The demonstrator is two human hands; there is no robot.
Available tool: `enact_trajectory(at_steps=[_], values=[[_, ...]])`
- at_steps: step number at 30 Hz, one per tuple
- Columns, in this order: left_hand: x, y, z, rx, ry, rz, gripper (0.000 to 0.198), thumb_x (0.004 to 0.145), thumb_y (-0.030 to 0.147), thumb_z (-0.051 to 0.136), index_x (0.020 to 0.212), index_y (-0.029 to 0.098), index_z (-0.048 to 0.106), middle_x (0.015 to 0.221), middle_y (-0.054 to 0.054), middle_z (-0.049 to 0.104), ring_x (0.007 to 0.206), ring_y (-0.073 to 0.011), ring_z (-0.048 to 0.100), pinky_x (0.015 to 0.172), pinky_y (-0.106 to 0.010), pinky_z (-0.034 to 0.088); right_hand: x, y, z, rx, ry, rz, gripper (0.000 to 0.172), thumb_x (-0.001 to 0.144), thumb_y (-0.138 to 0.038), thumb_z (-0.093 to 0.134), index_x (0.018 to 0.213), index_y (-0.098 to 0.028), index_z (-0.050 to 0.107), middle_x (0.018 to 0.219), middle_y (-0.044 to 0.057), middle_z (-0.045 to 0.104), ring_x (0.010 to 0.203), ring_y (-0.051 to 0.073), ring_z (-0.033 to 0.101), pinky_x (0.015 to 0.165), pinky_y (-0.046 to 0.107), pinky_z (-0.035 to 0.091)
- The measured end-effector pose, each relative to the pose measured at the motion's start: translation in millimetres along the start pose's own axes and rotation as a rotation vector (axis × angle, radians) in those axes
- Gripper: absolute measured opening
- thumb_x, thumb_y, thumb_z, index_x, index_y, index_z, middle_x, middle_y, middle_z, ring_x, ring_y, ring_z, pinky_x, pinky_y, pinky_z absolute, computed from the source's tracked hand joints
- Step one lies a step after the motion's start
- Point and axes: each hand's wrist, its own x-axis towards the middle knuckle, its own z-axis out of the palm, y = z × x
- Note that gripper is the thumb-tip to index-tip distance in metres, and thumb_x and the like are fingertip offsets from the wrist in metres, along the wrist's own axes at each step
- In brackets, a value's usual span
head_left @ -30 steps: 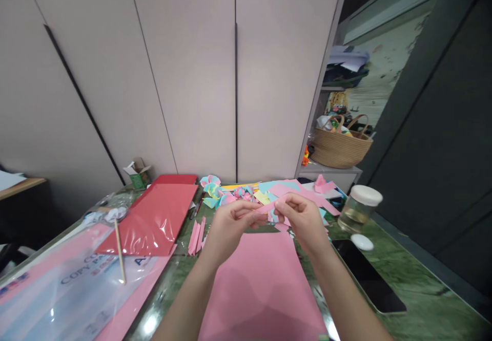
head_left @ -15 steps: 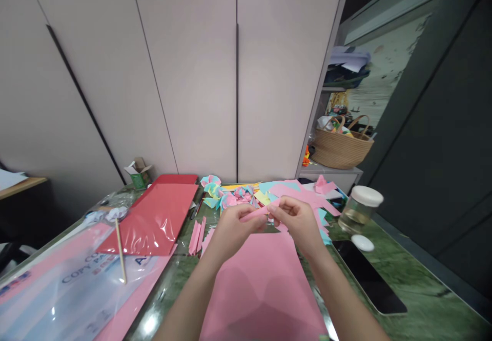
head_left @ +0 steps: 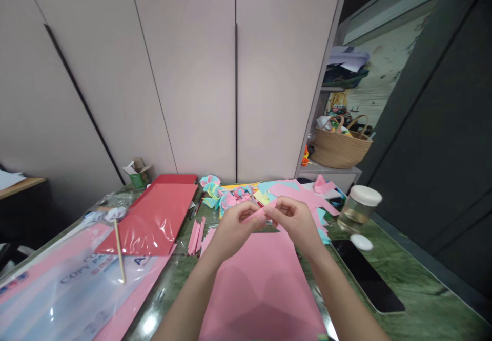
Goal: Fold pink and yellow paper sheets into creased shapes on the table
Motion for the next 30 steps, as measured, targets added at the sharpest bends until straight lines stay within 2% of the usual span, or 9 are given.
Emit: enact_trajectory(at_steps=[5, 10, 16, 23, 30], values=[[0.1, -2.0, 0.5, -0.061, 0.068, 0.024, 0.025, 0.080, 0.038, 0.059, 0.068, 0.016, 0.061, 0.066, 0.000, 0.058, 0.064, -0.0124, 0.053, 0.059, -0.022, 0.043, -0.6, -0.7, 0.6, 0.053, -0.034, -0.002, 0.020, 0.072, -0.036, 0.067, 0.065, -0.018, 0.059, 0.056, -0.003, 0.055, 0.053, 0.011, 0.051, 0.051, 0.022, 0.041], [-1.1, -1.7, 0.0, -0.082, 0.097, 0.033, 0.022, 0.079, 0.034, 0.061, 0.067, 0.016, 0.061, 0.064, 0.000, 0.057, 0.062, -0.0116, 0.052, 0.058, -0.021, 0.043, 0.0, 1.4, 1.1, 0.079, -0.015, -0.013, 0.022, 0.071, -0.036, 0.067, 0.062, -0.018, 0.057, 0.056, -0.003, 0.053, 0.053, 0.010, 0.049, 0.051, 0.023, 0.041], [-2.7, -0.2, 1.3, -0.150, 0.076, 0.002, 0.017, 0.078, 0.031, 0.062, 0.069, 0.017, 0.061, 0.061, 0.002, 0.057, 0.060, -0.0103, 0.053, 0.058, -0.020, 0.044, 0.2, 5.0, 0.8, 0.122, -0.037, -0.039, 0.022, 0.074, -0.033, 0.065, 0.062, -0.017, 0.058, 0.059, -0.003, 0.053, 0.052, 0.009, 0.048, 0.052, 0.022, 0.039], [-1.3, -0.5, 1.6, -0.124, 0.089, 0.008, 0.022, 0.079, 0.035, 0.063, 0.067, 0.016, 0.060, 0.060, 0.002, 0.058, 0.061, -0.0104, 0.053, 0.057, -0.019, 0.045, -0.8, 1.9, 0.3, 0.081, -0.024, -0.075, 0.021, 0.077, -0.034, 0.063, 0.065, -0.017, 0.060, 0.058, -0.003, 0.052, 0.056, 0.010, 0.048, 0.054, 0.023, 0.039], [-1.5, -1.2, 1.3, -0.092, 0.070, 0.002, 0.023, 0.081, 0.035, 0.060, 0.069, 0.016, 0.060, 0.061, 0.002, 0.058, 0.061, -0.0113, 0.055, 0.059, -0.021, 0.045, 0.0, 9.1, -0.1, 0.066, -0.003, -0.110, 0.021, 0.079, -0.034, 0.062, 0.065, -0.018, 0.061, 0.057, -0.003, 0.051, 0.055, 0.009, 0.045, 0.054, 0.023, 0.035]])
